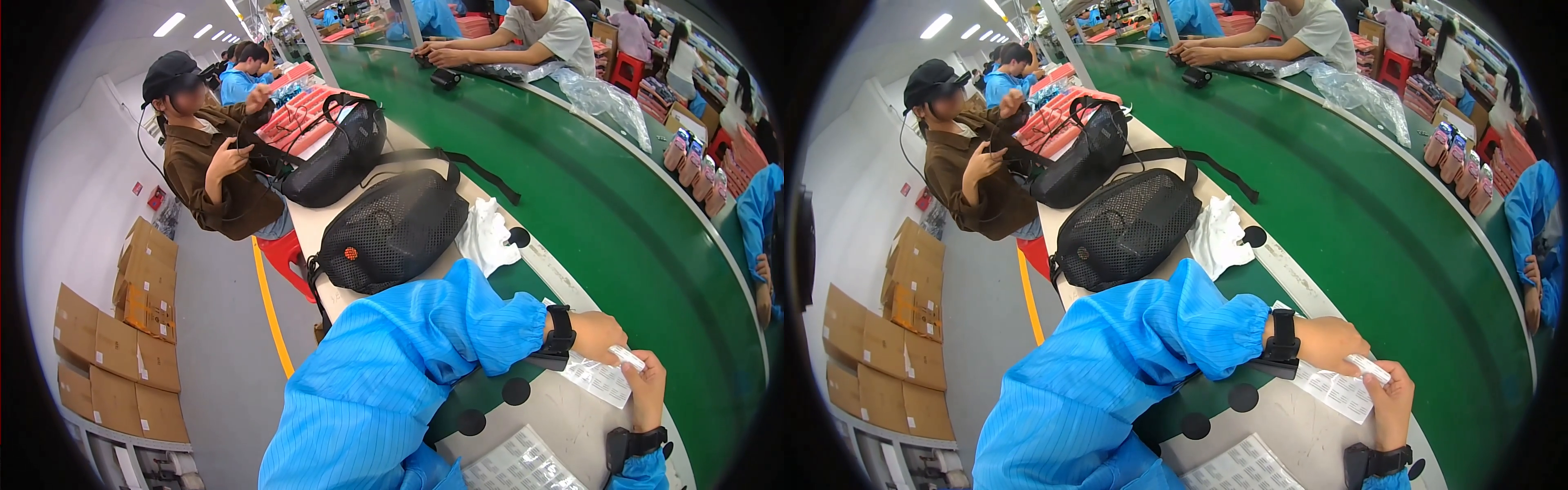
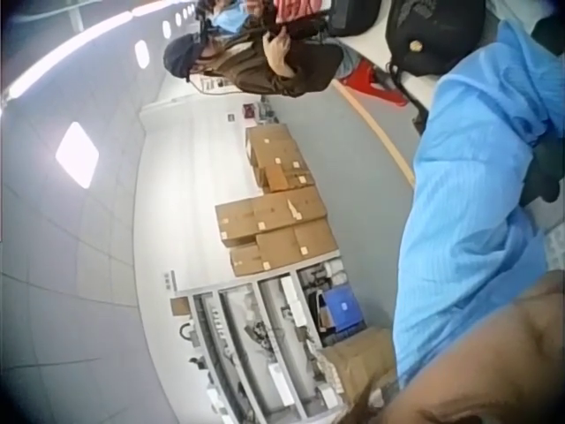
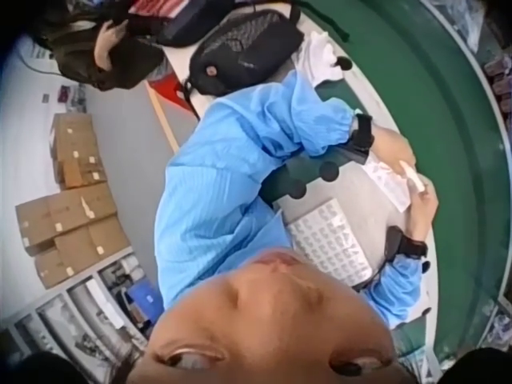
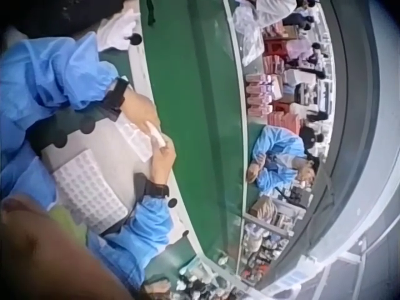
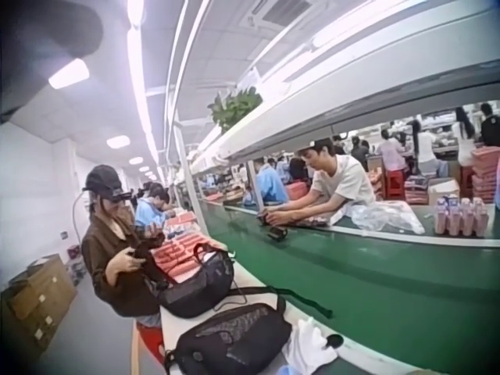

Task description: The person peels a sticker from a sheet, applies it to the back of a dashcam, and presses it down. This process is repeated with a second dashcam and sticker before the person returns to peeling another sticker.

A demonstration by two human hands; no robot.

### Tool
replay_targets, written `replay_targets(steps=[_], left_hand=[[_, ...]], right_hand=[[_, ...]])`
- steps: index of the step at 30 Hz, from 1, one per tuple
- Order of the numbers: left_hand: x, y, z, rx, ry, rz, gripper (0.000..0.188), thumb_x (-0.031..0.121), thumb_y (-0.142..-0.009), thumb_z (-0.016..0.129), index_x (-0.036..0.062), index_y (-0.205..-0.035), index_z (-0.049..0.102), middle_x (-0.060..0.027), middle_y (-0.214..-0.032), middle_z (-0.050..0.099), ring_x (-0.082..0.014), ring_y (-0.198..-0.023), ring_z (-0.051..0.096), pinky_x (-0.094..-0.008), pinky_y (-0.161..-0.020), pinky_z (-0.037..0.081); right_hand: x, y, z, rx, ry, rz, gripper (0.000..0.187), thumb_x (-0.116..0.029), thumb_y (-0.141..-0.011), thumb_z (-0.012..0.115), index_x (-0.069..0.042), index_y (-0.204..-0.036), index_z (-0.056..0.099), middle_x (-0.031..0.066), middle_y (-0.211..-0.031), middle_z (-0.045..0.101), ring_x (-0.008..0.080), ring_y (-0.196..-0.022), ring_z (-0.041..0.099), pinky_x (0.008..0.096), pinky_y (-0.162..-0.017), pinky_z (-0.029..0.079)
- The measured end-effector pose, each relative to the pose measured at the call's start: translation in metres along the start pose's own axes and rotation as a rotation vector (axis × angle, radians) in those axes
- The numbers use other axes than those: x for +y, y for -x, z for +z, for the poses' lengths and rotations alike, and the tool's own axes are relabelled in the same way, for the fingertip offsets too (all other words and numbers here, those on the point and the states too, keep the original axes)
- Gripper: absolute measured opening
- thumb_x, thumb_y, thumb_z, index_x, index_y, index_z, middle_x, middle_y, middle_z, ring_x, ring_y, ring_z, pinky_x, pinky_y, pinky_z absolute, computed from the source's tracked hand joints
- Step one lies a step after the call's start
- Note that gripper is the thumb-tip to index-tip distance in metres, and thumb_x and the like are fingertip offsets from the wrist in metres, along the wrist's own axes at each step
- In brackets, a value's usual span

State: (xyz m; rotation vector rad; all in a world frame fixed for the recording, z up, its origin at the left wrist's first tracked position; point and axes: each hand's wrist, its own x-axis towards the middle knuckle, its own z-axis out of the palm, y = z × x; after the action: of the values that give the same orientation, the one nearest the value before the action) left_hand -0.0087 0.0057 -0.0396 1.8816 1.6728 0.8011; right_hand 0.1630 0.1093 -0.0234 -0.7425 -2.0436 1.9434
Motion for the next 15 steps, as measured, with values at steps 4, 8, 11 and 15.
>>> replay_targets(steps=[4,8,11,15], left_hand=[[-0.0007,0.0,0.0007,0.017,-0.011,0.024,0.032,0.03,-0.077,0.059,0.0008,-0.091,0.059,-0.0161,-0.076,0.061,-0.0329,-0.073,0.059,-0.0409,-0.065,0.046],[0.0006,-0.0004,-0.0007,0.007,-0.007,0.006,0.032,0.03,-0.078,0.059,0.0005,-0.09,0.059,-0.0159,-0.075,0.061,-0.0326,-0.072,0.059,-0.0408,-0.065,0.046],[0.0032,0.0002,-0.0028,0.02,0.033,-0.025,0.035,0.032,-0.075,0.06,0.0007,-0.09,0.062,-0.0164,-0.076,0.063,-0.032,-0.073,0.06,-0.0403,-0.065,0.047],[0.0024,-0.0007,-0.0018,0.018,0.023,-0.031,0.035,0.032,-0.075,0.06,0.0007,-0.09,0.062,-0.0163,-0.076,0.063,-0.0319,-0.072,0.06,-0.0401,-0.065,0.047]], right_hand=[[0.0017,-0.0005,-0.0018,-0.005,0.003,-0.005,0.015,-0.006,-0.081,0.06,0.0,-0.093,0.055,0.0047,-0.083,0.06,0.0074,-0.072,0.055,0.0205,-0.066,0.044],[0.003,-0.001,-0.0021,-0.003,-0.008,-0.006,0.015,-0.006,-0.081,0.06,0.0,-0.093,0.054,0.0047,-0.083,0.061,0.0073,-0.072,0.055,0.0203,-0.066,0.044],[0.0005,-0.001,-0.0017,-0.005,-0.004,-0.004,0.015,-0.007,-0.081,0.06,0.0,-0.093,0.054,0.0047,-0.083,0.061,0.0073,-0.072,0.055,0.0203,-0.066,0.044],[0.0046,-0.0021,-0.004,-0.003,0.009,-0.011,0.016,-0.007,-0.081,0.06,0.0,-0.093,0.054,0.0044,-0.083,0.061,0.0072,-0.072,0.055,0.0202,-0.066,0.044]])
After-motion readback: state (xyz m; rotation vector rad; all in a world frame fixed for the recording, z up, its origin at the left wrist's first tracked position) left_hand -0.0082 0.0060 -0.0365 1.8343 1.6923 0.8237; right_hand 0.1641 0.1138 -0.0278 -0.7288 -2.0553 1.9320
